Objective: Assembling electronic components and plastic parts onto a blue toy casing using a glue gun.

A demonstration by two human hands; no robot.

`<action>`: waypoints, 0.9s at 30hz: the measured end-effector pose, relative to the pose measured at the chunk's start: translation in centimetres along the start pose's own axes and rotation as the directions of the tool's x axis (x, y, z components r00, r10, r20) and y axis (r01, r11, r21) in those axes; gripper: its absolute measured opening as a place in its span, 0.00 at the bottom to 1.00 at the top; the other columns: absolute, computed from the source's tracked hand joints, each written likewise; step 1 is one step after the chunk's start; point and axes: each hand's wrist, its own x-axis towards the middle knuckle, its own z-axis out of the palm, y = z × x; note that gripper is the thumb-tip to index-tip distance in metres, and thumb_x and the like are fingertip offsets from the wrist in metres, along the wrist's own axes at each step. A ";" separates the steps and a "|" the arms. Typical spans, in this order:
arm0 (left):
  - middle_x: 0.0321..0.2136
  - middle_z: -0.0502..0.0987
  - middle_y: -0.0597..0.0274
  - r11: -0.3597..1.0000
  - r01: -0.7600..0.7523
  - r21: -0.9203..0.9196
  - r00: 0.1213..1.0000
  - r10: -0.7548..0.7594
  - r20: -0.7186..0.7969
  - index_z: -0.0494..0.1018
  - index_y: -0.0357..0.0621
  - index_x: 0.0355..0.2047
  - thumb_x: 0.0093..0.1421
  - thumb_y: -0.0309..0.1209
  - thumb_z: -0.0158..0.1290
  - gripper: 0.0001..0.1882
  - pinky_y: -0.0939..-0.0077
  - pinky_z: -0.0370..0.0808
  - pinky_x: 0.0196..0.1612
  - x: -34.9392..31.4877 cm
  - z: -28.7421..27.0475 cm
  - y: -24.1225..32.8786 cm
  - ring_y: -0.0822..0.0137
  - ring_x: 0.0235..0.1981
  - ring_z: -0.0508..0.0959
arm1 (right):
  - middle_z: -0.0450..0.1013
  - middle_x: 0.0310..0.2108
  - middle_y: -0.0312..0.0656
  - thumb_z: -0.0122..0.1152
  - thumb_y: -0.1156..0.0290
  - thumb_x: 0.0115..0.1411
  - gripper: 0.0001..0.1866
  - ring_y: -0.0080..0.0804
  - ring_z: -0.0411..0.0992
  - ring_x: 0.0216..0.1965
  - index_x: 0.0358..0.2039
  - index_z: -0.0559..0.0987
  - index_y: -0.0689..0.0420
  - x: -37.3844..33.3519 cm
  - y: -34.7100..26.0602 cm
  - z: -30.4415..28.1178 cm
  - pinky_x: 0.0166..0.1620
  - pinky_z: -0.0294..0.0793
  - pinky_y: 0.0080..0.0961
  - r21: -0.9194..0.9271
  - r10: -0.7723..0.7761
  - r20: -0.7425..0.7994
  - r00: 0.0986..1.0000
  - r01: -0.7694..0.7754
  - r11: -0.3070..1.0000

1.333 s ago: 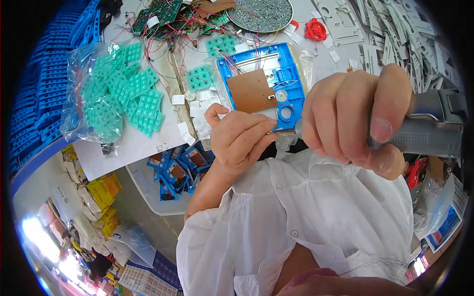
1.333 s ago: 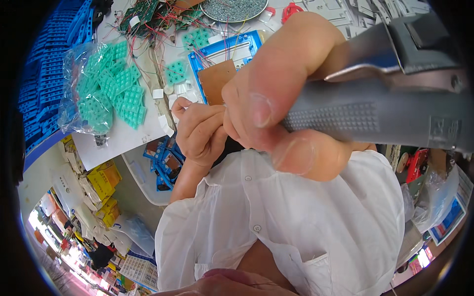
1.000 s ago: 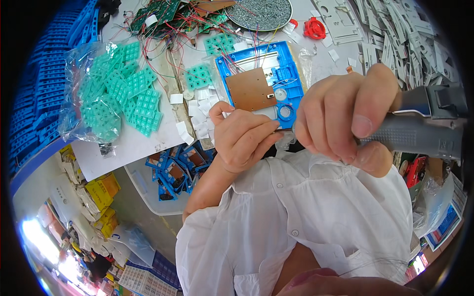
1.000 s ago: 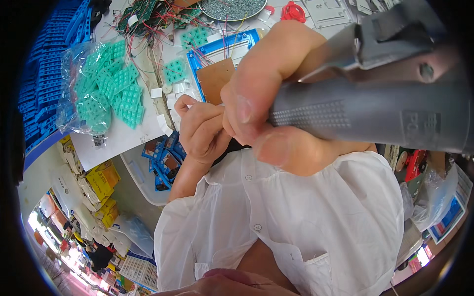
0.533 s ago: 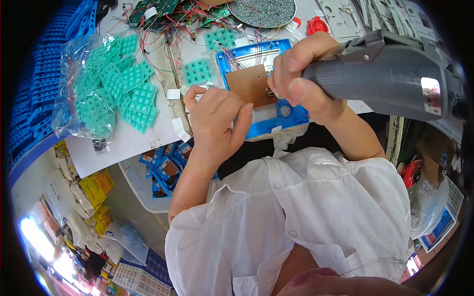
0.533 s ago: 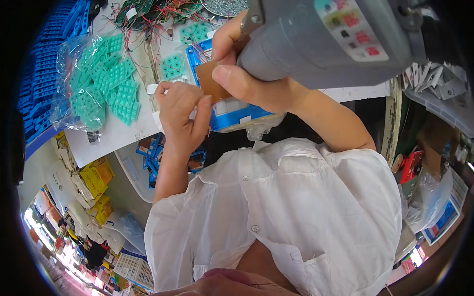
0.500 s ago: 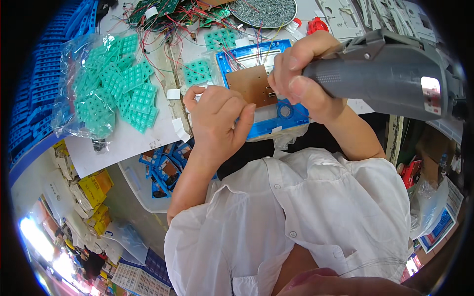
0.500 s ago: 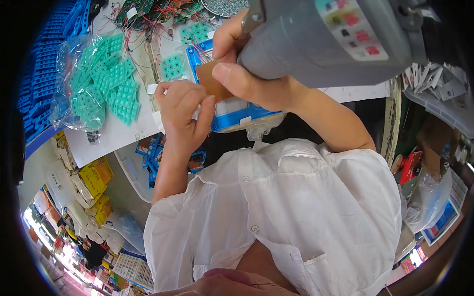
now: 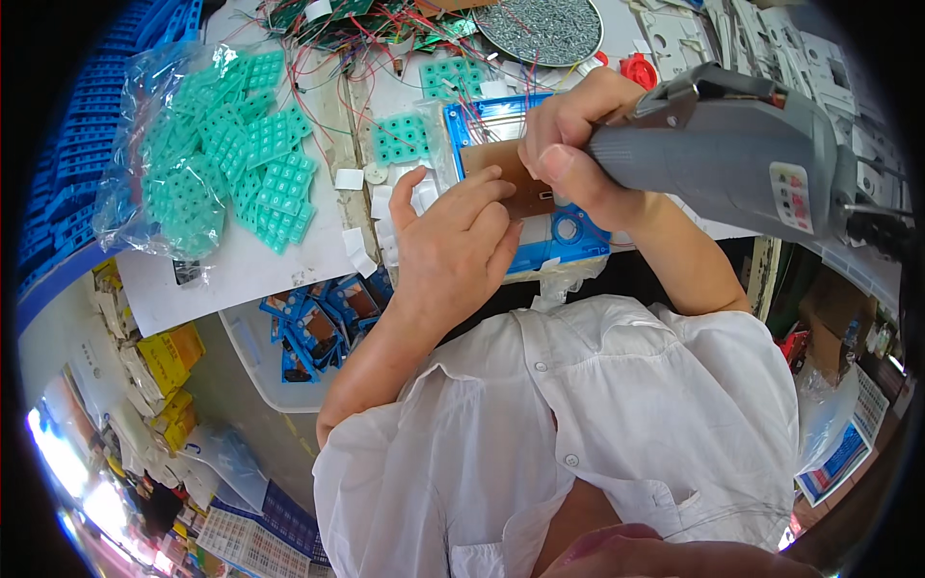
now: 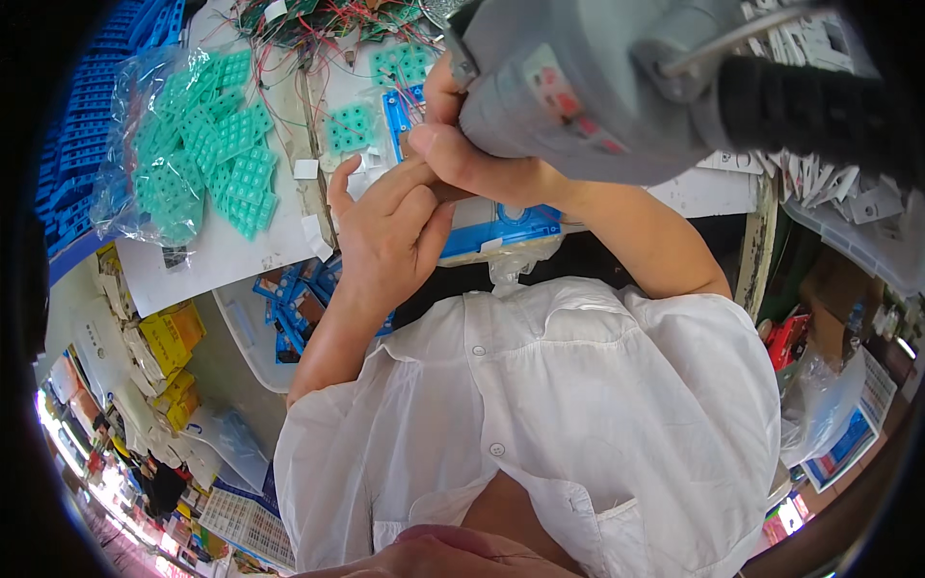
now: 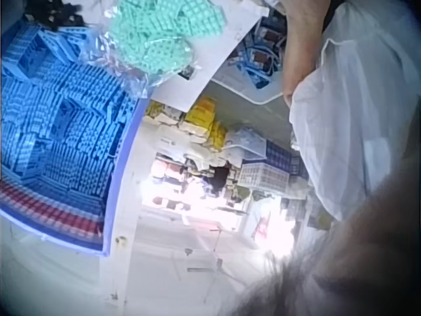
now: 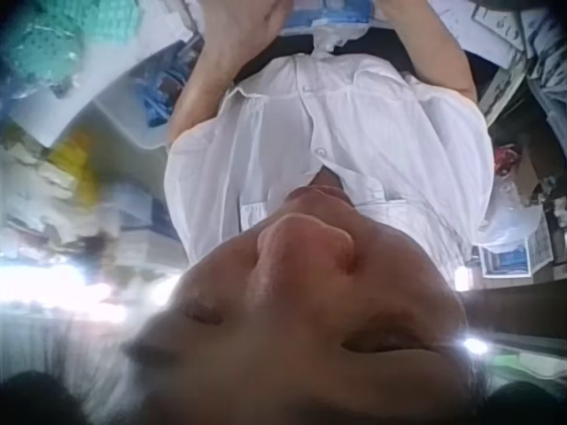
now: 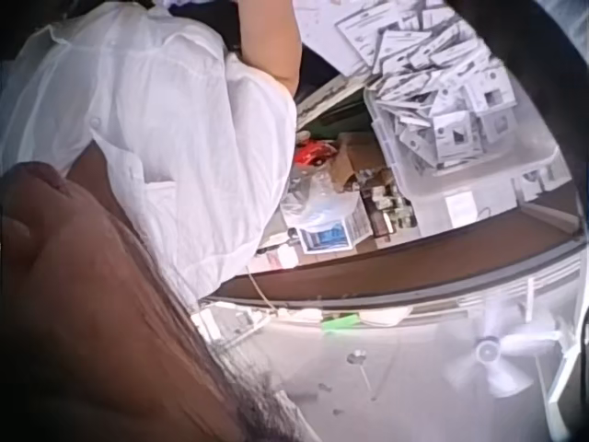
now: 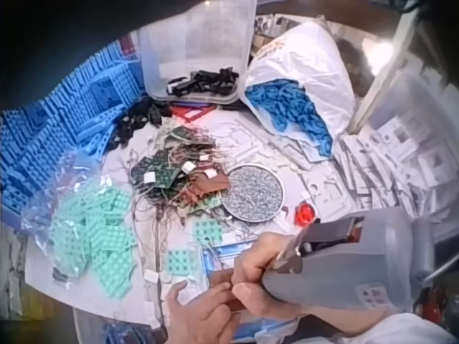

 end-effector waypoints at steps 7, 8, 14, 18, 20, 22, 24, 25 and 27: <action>0.45 0.83 0.68 0.993 0.056 -0.104 0.998 -0.058 -0.013 0.77 0.48 0.32 0.57 0.28 0.62 0.04 0.41 0.47 0.68 -0.2 -0.1 -0.2 0.69 0.52 0.80 | 0.64 0.18 0.33 0.64 0.72 0.64 0.13 0.22 0.62 0.19 0.42 0.67 0.55 1.0 0.2 0.3 0.24 0.67 0.25 0.204 -0.099 -0.056 0.994 0.108 0.973; 0.44 0.83 0.69 0.991 0.055 -0.122 0.998 -0.060 -0.035 0.78 0.48 0.33 0.57 0.27 0.62 0.04 0.40 0.45 0.69 -0.1 0.0 -0.4 0.69 0.51 0.81 | 0.64 0.18 0.31 0.65 0.70 0.64 0.14 0.22 0.62 0.18 0.44 0.68 0.55 0.9 -0.3 0.1 0.23 0.67 0.25 0.318 -0.135 -0.057 0.989 0.146 0.937; 0.37 0.85 0.70 0.970 0.091 -0.223 0.982 -0.125 -0.142 0.81 0.49 0.34 0.55 0.24 0.64 0.07 0.38 0.42 0.71 0.1 0.4 0.0 0.67 0.44 0.84 | 0.67 0.17 0.28 0.68 0.61 0.64 0.18 0.21 0.66 0.18 0.45 0.68 0.50 0.9 -3.7 0.8 0.25 0.70 0.24 0.476 -0.125 0.034 0.992 0.094 0.875; 0.35 0.85 0.70 0.968 0.091 -0.232 0.979 -0.129 -0.156 0.81 0.49 0.32 0.52 0.25 0.67 0.08 0.38 0.43 0.71 -0.1 0.3 0.0 0.67 0.41 0.84 | 0.67 0.17 0.28 0.68 0.59 0.64 0.18 0.21 0.66 0.18 0.43 0.67 0.50 0.4 -3.9 1.3 0.26 0.71 0.25 0.437 -0.060 0.021 0.998 0.045 0.898; 0.35 0.85 0.70 0.972 0.076 -0.221 0.983 -0.110 -0.144 0.81 0.49 0.32 0.52 0.25 0.67 0.08 0.37 0.43 0.71 -0.1 0.1 -0.2 0.68 0.41 0.84 | 0.68 0.17 0.28 0.68 0.59 0.63 0.18 0.21 0.66 0.17 0.42 0.67 0.50 0.5 -4.0 1.5 0.27 0.71 0.25 0.431 -0.060 0.020 0.998 0.046 0.901; 0.35 0.84 0.70 0.978 0.061 -0.198 0.984 -0.092 -0.152 0.81 0.48 0.32 0.51 0.25 0.67 0.08 0.37 0.43 0.71 -0.3 0.0 -0.3 0.68 0.41 0.84 | 0.68 0.17 0.28 0.68 0.60 0.63 0.18 0.21 0.66 0.17 0.42 0.67 0.50 0.8 -3.6 1.8 0.27 0.72 0.25 0.436 -0.106 0.048 0.993 0.074 0.897; 0.35 0.84 0.69 0.984 0.044 -0.173 0.982 -0.074 -0.174 0.80 0.48 0.31 0.51 0.26 0.67 0.08 0.37 0.43 0.71 -0.4 0.0 -0.4 0.67 0.40 0.84 | 0.67 0.17 0.28 0.68 0.60 0.63 0.18 0.20 0.65 0.17 0.42 0.67 0.50 1.0 -3.3 1.9 0.27 0.71 0.25 0.437 -0.131 0.068 0.989 0.088 0.895; 0.34 0.84 0.69 0.988 0.032 -0.148 0.979 -0.060 -0.192 0.80 0.48 0.31 0.51 0.26 0.67 0.08 0.37 0.44 0.71 -0.6 0.0 -0.6 0.67 0.40 0.84 | 0.67 0.16 0.28 0.67 0.61 0.64 0.17 0.20 0.65 0.17 0.42 0.67 0.50 1.0 -3.2 2.0 0.26 0.71 0.25 0.434 -0.123 0.066 0.990 0.083 0.897; 0.34 0.84 0.68 0.995 0.004 -0.102 0.974 -0.027 -0.226 0.80 0.48 0.31 0.52 0.26 0.67 0.08 0.36 0.45 0.71 -1.1 -0.1 -1.1 0.66 0.41 0.84 | 0.66 0.16 0.28 0.66 0.62 0.64 0.16 0.20 0.64 0.17 0.43 0.67 0.50 1.1 -3.0 2.1 0.26 0.69 0.24 0.394 -0.108 0.034 0.994 0.086 0.915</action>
